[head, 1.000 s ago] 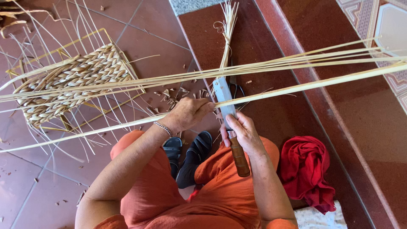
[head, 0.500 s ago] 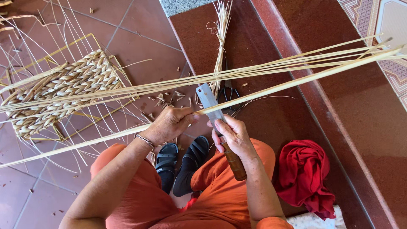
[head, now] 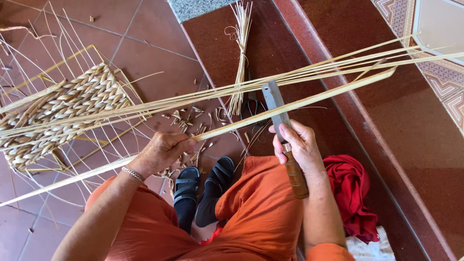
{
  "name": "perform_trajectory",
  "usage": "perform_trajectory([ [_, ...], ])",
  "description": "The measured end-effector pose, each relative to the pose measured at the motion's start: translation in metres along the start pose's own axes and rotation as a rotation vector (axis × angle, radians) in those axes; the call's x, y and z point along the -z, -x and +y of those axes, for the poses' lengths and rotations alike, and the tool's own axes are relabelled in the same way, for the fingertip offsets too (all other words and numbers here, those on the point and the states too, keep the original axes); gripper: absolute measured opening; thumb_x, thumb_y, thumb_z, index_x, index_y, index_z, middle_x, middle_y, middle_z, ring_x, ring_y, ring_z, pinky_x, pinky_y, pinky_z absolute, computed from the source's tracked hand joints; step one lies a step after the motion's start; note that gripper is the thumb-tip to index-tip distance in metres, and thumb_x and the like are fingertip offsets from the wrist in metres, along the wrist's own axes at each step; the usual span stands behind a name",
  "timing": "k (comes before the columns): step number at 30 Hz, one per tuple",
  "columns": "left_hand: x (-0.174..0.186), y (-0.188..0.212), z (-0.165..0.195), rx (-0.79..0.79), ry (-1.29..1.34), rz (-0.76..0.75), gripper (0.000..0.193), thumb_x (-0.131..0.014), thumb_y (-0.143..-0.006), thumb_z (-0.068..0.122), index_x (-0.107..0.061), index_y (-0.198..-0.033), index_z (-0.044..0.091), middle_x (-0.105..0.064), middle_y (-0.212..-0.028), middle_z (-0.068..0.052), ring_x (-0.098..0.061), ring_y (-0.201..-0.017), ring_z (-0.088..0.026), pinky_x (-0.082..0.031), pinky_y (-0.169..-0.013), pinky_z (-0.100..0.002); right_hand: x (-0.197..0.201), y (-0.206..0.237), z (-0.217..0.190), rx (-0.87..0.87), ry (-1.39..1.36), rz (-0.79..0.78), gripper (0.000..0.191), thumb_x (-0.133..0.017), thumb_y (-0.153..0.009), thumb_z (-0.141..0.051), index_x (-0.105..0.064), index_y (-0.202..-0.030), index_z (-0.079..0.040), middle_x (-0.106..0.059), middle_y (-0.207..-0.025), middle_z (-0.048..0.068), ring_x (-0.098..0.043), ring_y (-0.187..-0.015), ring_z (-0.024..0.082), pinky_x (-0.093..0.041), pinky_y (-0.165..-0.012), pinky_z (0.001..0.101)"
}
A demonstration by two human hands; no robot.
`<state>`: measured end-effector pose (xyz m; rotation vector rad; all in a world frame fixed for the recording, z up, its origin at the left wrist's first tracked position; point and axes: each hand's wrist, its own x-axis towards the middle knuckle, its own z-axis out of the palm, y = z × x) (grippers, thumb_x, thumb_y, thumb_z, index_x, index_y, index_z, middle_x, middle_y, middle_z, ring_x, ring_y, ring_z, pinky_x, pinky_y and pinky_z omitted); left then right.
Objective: The person sits on the floor and splits long rattan strips into thinner strands, drawing each strip by hand against a small fixed-blade knife. The split strands are laid aside with other prepared strips next to a woven basket frame.
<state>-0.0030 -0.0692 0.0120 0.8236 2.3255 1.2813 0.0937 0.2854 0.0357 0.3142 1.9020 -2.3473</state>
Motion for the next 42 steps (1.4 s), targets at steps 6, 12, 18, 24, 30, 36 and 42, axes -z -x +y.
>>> perform_trajectory([
  [6,0.002,0.004,-0.016,-0.002,-0.027,-0.003,0.020,-0.069,-0.096,0.023,-0.079,-0.098,0.006,-0.064,-0.059,-0.009,-0.059,-0.051,-0.014,-0.049,-0.048,-0.033,0.005,0.000,0.002,0.005,0.076,-0.055,0.039,-0.054,-0.107,-0.030,-0.064,-0.109,0.008,-0.058,-0.061,0.009,-0.053,-0.044,0.013,-0.042,-0.040,0.0252],
  [12,-0.009,-0.003,0.001,-0.046,0.011,0.074,0.036,-0.074,-0.089,0.024,-0.063,-0.117,0.005,-0.073,-0.076,-0.002,-0.073,-0.063,-0.012,-0.057,-0.054,-0.029,-0.015,-0.005,0.023,0.085,0.021,-0.009,0.038,-0.051,-0.107,-0.030,-0.062,-0.111,0.006,-0.060,-0.060,0.008,-0.054,-0.043,0.012,-0.043,-0.040,0.0247],
  [18,-0.021,-0.008,0.021,-0.440,-0.537,0.373,0.023,-0.076,-0.085,0.012,-0.070,-0.107,0.007,-0.067,-0.104,-0.011,-0.066,-0.092,-0.033,-0.055,-0.078,-0.043,-0.026,-0.011,0.037,0.082,0.041,-0.066,0.037,-0.050,-0.107,-0.030,-0.062,-0.113,0.005,-0.060,-0.061,0.007,-0.052,-0.042,0.011,-0.042,-0.040,0.0241],
  [24,-0.029,-0.012,0.015,-0.425,-0.382,0.366,0.027,-0.073,-0.080,0.011,-0.060,-0.104,0.005,-0.064,-0.105,-0.017,-0.063,-0.097,-0.037,-0.053,-0.084,-0.047,-0.040,-0.005,0.048,0.047,0.099,-0.032,0.037,-0.049,-0.108,-0.030,-0.063,-0.112,0.004,-0.060,-0.061,0.006,-0.051,-0.043,0.010,-0.042,-0.041,0.0238],
  [30,-0.043,-0.017,-0.013,-0.283,-0.448,0.325,0.020,-0.067,-0.098,0.015,-0.053,-0.107,0.005,-0.066,-0.081,-0.012,-0.069,-0.072,-0.030,-0.055,-0.061,-0.043,-0.042,-0.007,0.046,0.028,0.008,-0.035,0.036,-0.048,-0.107,-0.029,-0.063,-0.111,0.004,-0.060,-0.061,0.006,-0.052,-0.041,0.010,-0.043,-0.037,0.0248],
  [36,-0.059,-0.024,-0.014,-0.268,-0.503,0.355,0.019,-0.068,-0.099,0.013,-0.052,-0.108,0.006,-0.066,-0.078,-0.013,-0.069,-0.071,-0.031,-0.055,-0.062,-0.044,-0.082,-0.005,0.054,0.001,0.206,-0.247,0.036,-0.046,-0.108,-0.028,-0.058,-0.110,0.006,-0.060,-0.061,0.006,-0.053,-0.042,0.011,-0.044,-0.038,0.0245],
  [42,-0.040,-0.014,-0.004,-0.355,-0.525,0.390,0.023,-0.069,-0.097,0.013,-0.054,-0.112,0.005,-0.069,-0.087,-0.012,-0.071,-0.076,-0.029,-0.056,-0.064,-0.041,-0.060,-0.009,0.051,-0.005,0.158,-0.058,0.039,-0.045,-0.108,-0.030,-0.061,-0.108,0.005,-0.059,-0.059,0.004,-0.052,-0.041,0.010,-0.046,-0.037,0.0254],
])
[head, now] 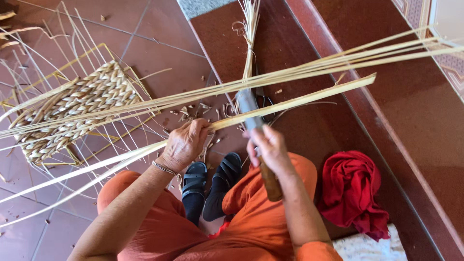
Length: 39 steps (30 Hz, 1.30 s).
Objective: The person sits on the floor and splits long rattan strips into thinner strands, drawing each strip by hand against a small fixed-blade knife. The split strands are laid aside with other prepared strips next to a woven basket frame.
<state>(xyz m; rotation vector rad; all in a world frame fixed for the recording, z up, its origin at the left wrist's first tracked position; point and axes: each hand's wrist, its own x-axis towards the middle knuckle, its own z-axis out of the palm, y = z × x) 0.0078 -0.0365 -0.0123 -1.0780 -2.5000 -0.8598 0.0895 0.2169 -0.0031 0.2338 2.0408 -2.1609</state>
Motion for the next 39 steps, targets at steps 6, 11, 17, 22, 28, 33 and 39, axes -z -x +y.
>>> perform_trajectory([
  [6,0.017,-0.006,0.010,0.024,0.112,-0.066,0.019,-0.069,-0.094,0.018,-0.065,-0.106,0.004,-0.072,-0.091,-0.012,-0.072,-0.079,-0.030,-0.058,-0.067,-0.039,0.018,-0.001,-0.004,0.010,-0.125,-0.071,0.036,-0.048,-0.108,-0.028,-0.060,-0.113,0.006,-0.058,-0.060,0.006,-0.052,-0.042,0.011,-0.043,-0.039,0.0244],
  [11,0.014,-0.008,0.014,0.180,0.238,-0.223,0.019,-0.070,-0.095,0.023,-0.068,-0.100,0.005,-0.072,-0.082,-0.014,-0.071,-0.072,-0.034,-0.056,-0.061,-0.042,0.002,0.001,0.002,-0.033,-0.107,-0.148,0.036,-0.047,-0.108,-0.028,-0.059,-0.113,0.006,-0.056,-0.060,0.005,-0.051,-0.041,0.010,-0.043,-0.038,0.0245],
  [17,0.014,-0.003,0.015,0.203,0.141,-0.194,0.021,-0.072,-0.096,0.026,-0.069,-0.091,0.006,-0.070,-0.072,-0.013,-0.070,-0.063,-0.031,-0.054,-0.053,-0.041,-0.012,-0.003,0.003,-0.054,-0.125,-0.175,0.036,-0.047,-0.109,-0.027,-0.059,-0.115,0.006,-0.057,-0.061,0.005,-0.051,-0.042,0.010,-0.042,-0.040,0.0237],
  [22,0.020,-0.006,0.017,0.122,0.135,-0.132,0.017,-0.071,-0.096,0.024,-0.070,-0.088,0.008,-0.071,-0.075,-0.008,-0.070,-0.063,-0.026,-0.055,-0.054,-0.038,-0.017,-0.012,0.002,-0.113,-0.180,-0.180,0.033,-0.049,-0.102,-0.026,-0.056,-0.119,0.002,-0.063,-0.078,0.000,-0.054,-0.046,0.010,-0.044,-0.038,0.0239],
  [28,0.031,-0.007,0.017,0.164,0.167,-0.126,0.018,-0.075,-0.092,0.024,-0.071,-0.084,0.008,-0.066,-0.066,-0.010,-0.067,-0.058,-0.029,-0.051,-0.051,-0.039,0.002,-0.005,0.007,-0.106,-0.194,-0.207,0.036,-0.050,-0.107,-0.028,-0.060,-0.112,0.006,-0.057,-0.061,0.007,-0.053,-0.045,0.012,-0.044,-0.042,0.0236],
  [33,0.034,-0.006,0.014,0.227,0.234,-0.225,0.022,-0.076,-0.091,0.027,-0.071,-0.081,0.008,-0.062,-0.058,-0.011,-0.064,-0.052,-0.030,-0.049,-0.047,-0.039,0.008,0.003,0.015,-0.166,-0.239,-0.216,0.035,-0.050,-0.107,-0.027,-0.061,-0.110,0.007,-0.056,-0.061,0.007,-0.051,-0.045,0.011,-0.044,-0.041,0.0238],
  [39,0.050,-0.002,-0.001,0.334,0.224,-0.276,0.024,-0.078,-0.089,0.027,-0.072,-0.078,0.006,-0.059,-0.058,-0.014,-0.061,-0.048,-0.028,-0.047,-0.047,-0.038,0.051,-0.001,0.009,-0.142,-0.269,0.045,0.035,-0.052,-0.105,-0.027,-0.061,-0.109,0.007,-0.056,-0.060,0.007,-0.050,-0.043,0.011,-0.043,-0.038,0.0250],
])
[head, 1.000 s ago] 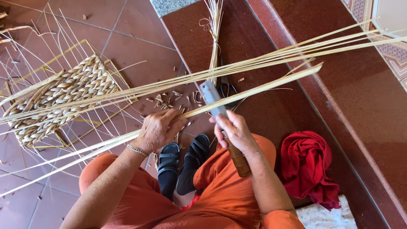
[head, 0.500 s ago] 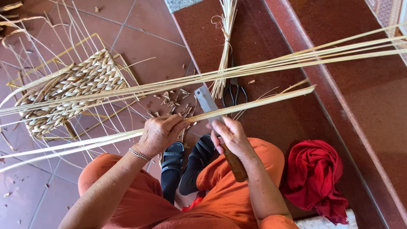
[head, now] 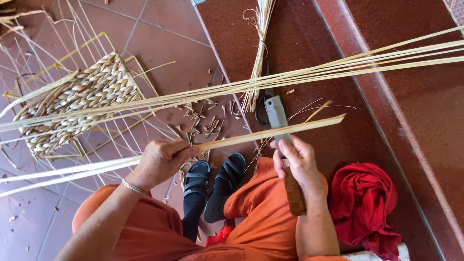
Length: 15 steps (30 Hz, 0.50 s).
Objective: The person sits on the floor and splits long rattan strips into thinner strands, drawing each strip by hand against a small fixed-blade knife. The split strands are laid aside with other prepared strips next to a woven basket frame.
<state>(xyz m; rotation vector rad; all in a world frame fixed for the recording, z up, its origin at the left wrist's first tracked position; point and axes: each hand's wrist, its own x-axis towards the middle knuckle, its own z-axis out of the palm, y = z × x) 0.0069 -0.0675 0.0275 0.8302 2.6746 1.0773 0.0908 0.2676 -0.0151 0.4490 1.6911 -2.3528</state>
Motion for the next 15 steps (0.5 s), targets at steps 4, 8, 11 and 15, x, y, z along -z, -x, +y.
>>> perform_trajectory([
  [4,0.007,-0.007,-0.013,0.008,0.007,-0.048,0.020,-0.078,-0.087,0.026,-0.076,-0.083,0.007,-0.063,-0.060,-0.013,-0.063,-0.048,-0.024,-0.049,-0.046,-0.035,0.015,0.000,0.006,0.030,0.037,0.038,0.034,-0.056,-0.104,-0.026,-0.064,-0.109,0.007,-0.057,-0.060,0.008,-0.052,-0.044,0.012,-0.044,-0.041,0.0257],
  [8,0.017,-0.003,-0.028,0.059,0.042,-0.094,0.017,-0.075,-0.087,0.026,-0.079,-0.089,0.009,-0.068,-0.059,-0.008,-0.067,-0.046,-0.016,-0.052,-0.045,-0.033,0.055,0.003,0.017,0.095,-0.005,0.199,0.031,-0.054,-0.104,-0.025,-0.064,-0.107,0.005,-0.056,-0.058,0.006,-0.051,-0.040,0.013,-0.042,-0.038,0.0276],
  [11,0.021,-0.002,-0.038,0.174,0.026,-0.154,0.017,-0.074,-0.088,0.025,-0.079,-0.090,0.009,-0.066,-0.056,-0.009,-0.066,-0.043,-0.016,-0.052,-0.044,-0.033,0.087,0.000,0.024,0.140,0.020,0.280,0.029,-0.055,-0.106,-0.023,-0.063,-0.107,0.005,-0.054,-0.059,0.005,-0.049,-0.043,0.012,-0.040,-0.040,0.0279],
  [15,0.058,0.015,-0.056,0.399,-0.181,-0.019,0.023,-0.072,-0.094,0.029,-0.078,-0.085,0.009,-0.060,-0.057,-0.012,-0.059,-0.044,-0.025,-0.048,-0.047,-0.039,0.161,0.036,-0.003,0.448,-0.508,0.407,0.033,-0.049,-0.121,-0.032,-0.062,-0.114,-0.002,-0.049,-0.065,-0.001,-0.048,-0.053,0.009,-0.040,-0.048,0.0243],
])
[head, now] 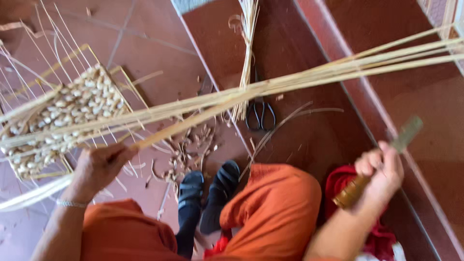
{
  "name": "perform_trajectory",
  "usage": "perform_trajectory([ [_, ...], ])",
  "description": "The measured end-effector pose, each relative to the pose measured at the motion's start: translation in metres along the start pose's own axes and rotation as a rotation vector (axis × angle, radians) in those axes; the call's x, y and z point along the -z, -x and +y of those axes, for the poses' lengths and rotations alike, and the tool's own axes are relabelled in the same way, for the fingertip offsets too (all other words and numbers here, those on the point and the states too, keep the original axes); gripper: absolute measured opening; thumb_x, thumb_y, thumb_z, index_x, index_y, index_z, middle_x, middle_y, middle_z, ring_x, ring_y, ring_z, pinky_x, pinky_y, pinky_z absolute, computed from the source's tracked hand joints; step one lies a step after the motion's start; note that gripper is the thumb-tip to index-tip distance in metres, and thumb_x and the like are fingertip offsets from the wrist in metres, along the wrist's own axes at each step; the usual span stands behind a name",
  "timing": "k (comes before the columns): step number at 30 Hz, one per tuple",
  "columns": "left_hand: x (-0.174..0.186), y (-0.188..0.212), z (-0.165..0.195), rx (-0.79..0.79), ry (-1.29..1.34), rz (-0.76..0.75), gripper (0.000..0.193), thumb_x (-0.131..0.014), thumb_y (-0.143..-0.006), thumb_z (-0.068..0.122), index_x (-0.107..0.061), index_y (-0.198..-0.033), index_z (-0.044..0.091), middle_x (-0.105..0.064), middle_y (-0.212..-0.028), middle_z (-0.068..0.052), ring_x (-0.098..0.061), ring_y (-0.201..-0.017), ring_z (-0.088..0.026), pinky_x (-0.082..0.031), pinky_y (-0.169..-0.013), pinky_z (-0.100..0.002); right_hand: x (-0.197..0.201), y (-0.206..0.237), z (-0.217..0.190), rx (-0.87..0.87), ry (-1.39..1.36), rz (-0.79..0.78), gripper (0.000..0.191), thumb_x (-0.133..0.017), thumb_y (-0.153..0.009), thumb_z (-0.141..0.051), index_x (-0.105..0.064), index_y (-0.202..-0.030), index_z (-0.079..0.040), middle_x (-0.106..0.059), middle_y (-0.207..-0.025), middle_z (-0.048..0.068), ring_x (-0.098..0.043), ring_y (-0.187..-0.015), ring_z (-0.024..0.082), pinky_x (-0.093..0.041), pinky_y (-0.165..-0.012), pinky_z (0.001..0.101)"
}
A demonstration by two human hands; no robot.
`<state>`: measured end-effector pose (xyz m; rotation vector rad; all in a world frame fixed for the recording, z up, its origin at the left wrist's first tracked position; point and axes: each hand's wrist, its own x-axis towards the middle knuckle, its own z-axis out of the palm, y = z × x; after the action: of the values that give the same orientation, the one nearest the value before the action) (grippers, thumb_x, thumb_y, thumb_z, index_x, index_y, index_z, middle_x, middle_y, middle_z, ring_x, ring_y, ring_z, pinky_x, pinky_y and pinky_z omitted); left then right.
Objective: The person sits on the floor and splits long rattan strips into thinner strands, drawing each strip by hand against a small fixed-blade knife. The split strands are laid aside with other prepared strips next to a woven basket frame.
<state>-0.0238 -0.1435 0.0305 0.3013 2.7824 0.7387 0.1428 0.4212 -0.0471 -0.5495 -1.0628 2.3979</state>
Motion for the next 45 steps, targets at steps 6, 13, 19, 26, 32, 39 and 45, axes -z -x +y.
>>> perform_trajectory([
  [6,-0.058,-0.022,0.002,-0.273,0.044,0.021,0.022,-0.067,-0.096,0.031,-0.071,-0.107,0.012,-0.068,-0.068,-0.012,-0.067,-0.056,-0.033,-0.052,-0.051,-0.044,-0.003,0.022,0.048,-0.011,0.109,-0.134,0.028,-0.054,-0.116,-0.030,-0.063,-0.121,-0.005,-0.056,-0.077,0.005,-0.052,-0.056,0.015,-0.043,-0.051,0.0283],
  [13,-0.079,-0.050,0.033,-0.605,-0.034,0.322,0.005,-0.067,-0.094,0.017,-0.067,-0.096,0.012,-0.071,-0.099,-0.009,-0.071,-0.093,-0.031,-0.058,-0.072,-0.042,-0.078,0.045,0.083,-0.144,0.138,-0.592,0.034,-0.067,-0.107,-0.029,-0.064,-0.114,0.004,-0.063,-0.088,0.012,-0.063,-0.073,0.022,-0.052,-0.063,0.0365],
  [19,-0.078,-0.051,0.037,-0.533,-0.038,0.342,0.028,-0.064,-0.088,0.003,-0.073,-0.114,0.009,-0.070,-0.098,-0.009,-0.068,-0.095,-0.031,-0.057,-0.077,-0.044,-0.109,0.059,0.125,-0.380,0.137,-0.481,0.057,-0.069,-0.096,-0.027,-0.046,-0.141,0.000,-0.057,-0.072,0.009,-0.058,-0.059,0.022,-0.051,-0.053,0.0351],
  [26,-0.071,-0.037,0.037,-0.500,0.165,0.163,0.009,-0.067,-0.097,0.013,-0.073,-0.101,0.008,-0.069,-0.091,-0.009,-0.068,-0.087,-0.030,-0.057,-0.071,-0.043,-0.145,0.086,0.111,-0.425,0.037,-0.605,0.077,-0.068,-0.097,-0.021,-0.028,-0.158,0.001,-0.053,-0.075,0.006,-0.056,-0.063,0.019,-0.048,-0.053,0.0312],
  [32,-0.067,-0.004,0.047,-0.633,0.272,0.322,0.010,-0.072,-0.091,0.014,-0.075,-0.094,0.006,-0.065,-0.080,-0.009,-0.066,-0.076,-0.030,-0.055,-0.070,-0.042,-0.184,0.115,0.101,-0.416,0.156,-0.674,0.083,-0.068,-0.094,-0.016,-0.025,-0.162,0.000,-0.059,-0.078,0.009,-0.062,-0.064,0.020,-0.053,-0.053,0.0326],
  [39,-0.045,0.059,0.055,-0.561,0.415,0.305,0.010,-0.075,-0.090,0.012,-0.075,-0.095,0.003,-0.068,-0.084,-0.010,-0.068,-0.071,-0.026,-0.055,-0.063,-0.037,-0.206,0.144,0.111,-0.381,0.197,-0.685,0.068,-0.069,-0.093,-0.010,-0.037,-0.152,0.000,-0.064,-0.078,0.013,-0.066,-0.062,0.022,-0.054,-0.049,0.0324],
  [45,-0.046,0.074,0.036,-0.415,0.488,0.166,0.016,-0.075,-0.088,0.014,-0.076,-0.101,0.003,-0.069,-0.080,-0.009,-0.065,-0.062,-0.018,-0.052,-0.057,-0.033,-0.188,0.146,0.100,-0.241,0.197,-0.598,0.047,-0.068,-0.099,-0.005,-0.049,-0.141,0.005,-0.063,-0.083,0.014,-0.064,-0.063,0.022,-0.051,-0.051,0.0314],
])
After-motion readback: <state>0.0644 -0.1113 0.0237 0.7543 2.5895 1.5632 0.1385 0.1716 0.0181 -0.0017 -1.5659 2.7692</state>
